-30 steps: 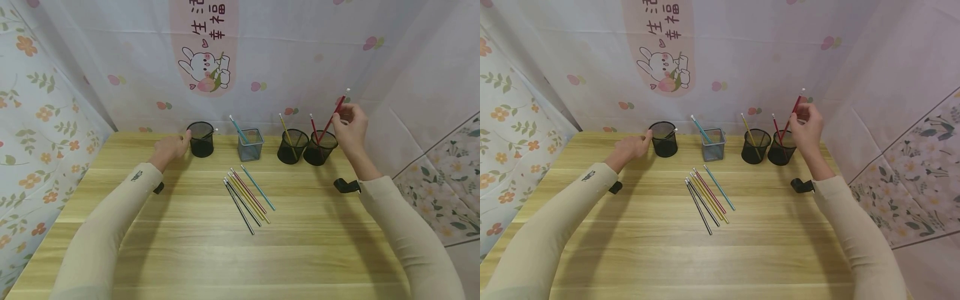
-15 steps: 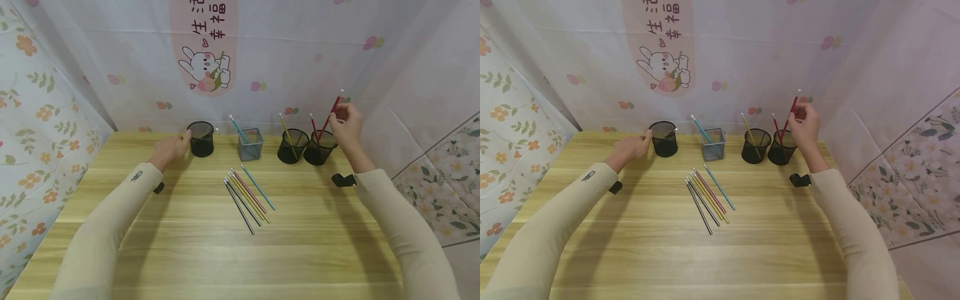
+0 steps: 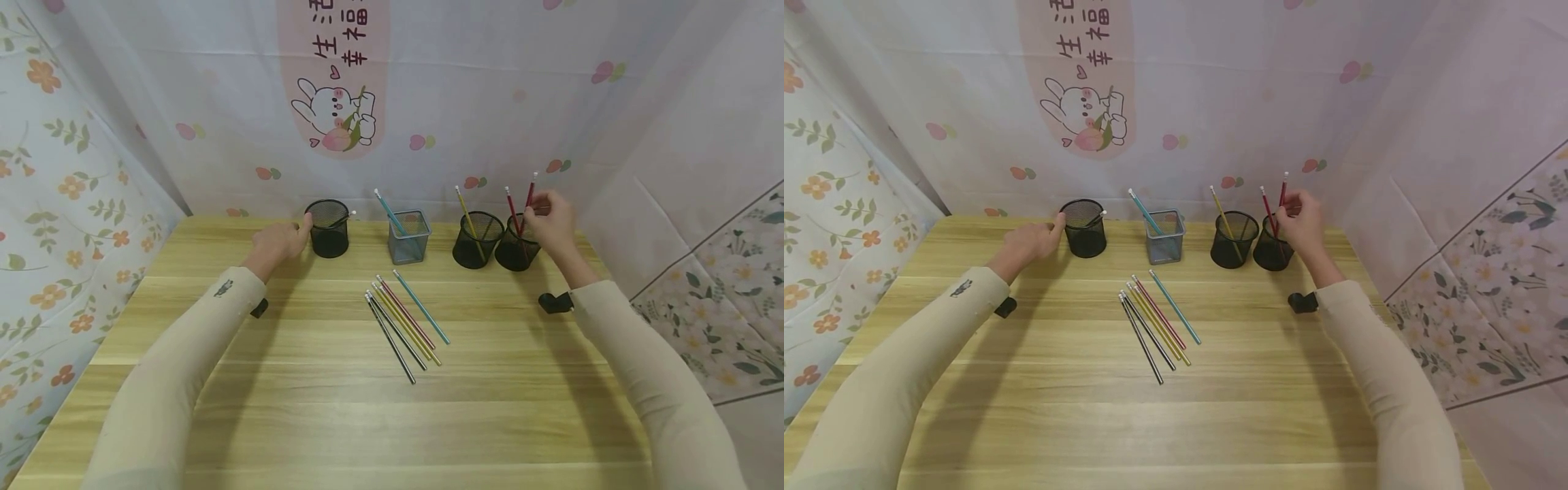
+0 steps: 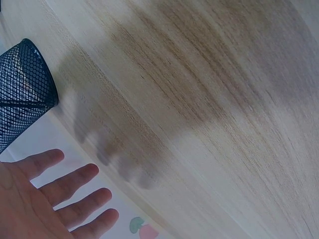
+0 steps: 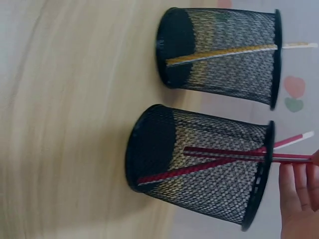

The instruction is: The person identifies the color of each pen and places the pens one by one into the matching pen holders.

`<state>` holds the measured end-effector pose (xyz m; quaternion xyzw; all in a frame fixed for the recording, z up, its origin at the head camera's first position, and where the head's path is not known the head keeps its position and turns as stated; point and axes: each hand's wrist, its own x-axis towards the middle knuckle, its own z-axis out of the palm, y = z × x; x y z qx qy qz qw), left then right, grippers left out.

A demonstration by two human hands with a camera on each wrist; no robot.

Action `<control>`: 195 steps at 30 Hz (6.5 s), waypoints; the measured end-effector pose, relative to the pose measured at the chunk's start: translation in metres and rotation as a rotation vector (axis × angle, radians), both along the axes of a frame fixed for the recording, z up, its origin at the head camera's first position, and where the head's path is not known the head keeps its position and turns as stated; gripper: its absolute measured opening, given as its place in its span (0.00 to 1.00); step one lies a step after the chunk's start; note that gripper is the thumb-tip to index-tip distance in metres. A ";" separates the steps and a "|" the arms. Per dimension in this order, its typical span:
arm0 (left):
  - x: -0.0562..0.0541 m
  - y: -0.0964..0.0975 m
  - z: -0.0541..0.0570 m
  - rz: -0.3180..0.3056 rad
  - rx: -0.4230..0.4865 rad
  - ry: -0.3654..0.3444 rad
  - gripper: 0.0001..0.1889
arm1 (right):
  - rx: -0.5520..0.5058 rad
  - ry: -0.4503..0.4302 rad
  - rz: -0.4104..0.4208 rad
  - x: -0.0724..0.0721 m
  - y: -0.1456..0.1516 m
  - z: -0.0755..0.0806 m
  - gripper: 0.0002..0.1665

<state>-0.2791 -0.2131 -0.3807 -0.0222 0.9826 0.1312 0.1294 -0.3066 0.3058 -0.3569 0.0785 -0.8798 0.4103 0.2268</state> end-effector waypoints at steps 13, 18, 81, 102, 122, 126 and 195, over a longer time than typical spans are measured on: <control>0.000 0.001 0.001 0.002 -0.010 -0.011 0.55 | 0.118 -0.131 0.071 0.002 0.000 -0.010 0.12; 0.001 0.001 0.001 -0.001 -0.008 -0.012 0.55 | 0.125 -0.157 0.082 0.003 0.000 -0.011 0.11; 0.002 0.001 0.002 -0.003 0.013 -0.020 0.55 | 0.144 -0.139 0.251 0.051 -0.048 -0.001 0.08; 0.004 0.000 0.002 -0.008 0.013 -0.018 0.55 | 0.172 -0.218 0.374 0.066 -0.078 -0.015 0.11; 0.003 0.001 0.002 -0.004 0.011 -0.017 0.55 | 0.237 -0.297 0.452 0.073 -0.105 -0.029 0.09; 0.004 0.001 0.003 -0.002 0.012 -0.019 0.55 | 0.264 -0.317 0.476 0.073 -0.111 -0.032 0.10; 0.000 0.001 0.000 -0.003 0.004 -0.019 0.55 | 0.572 -0.524 0.458 0.058 -0.186 -0.057 0.16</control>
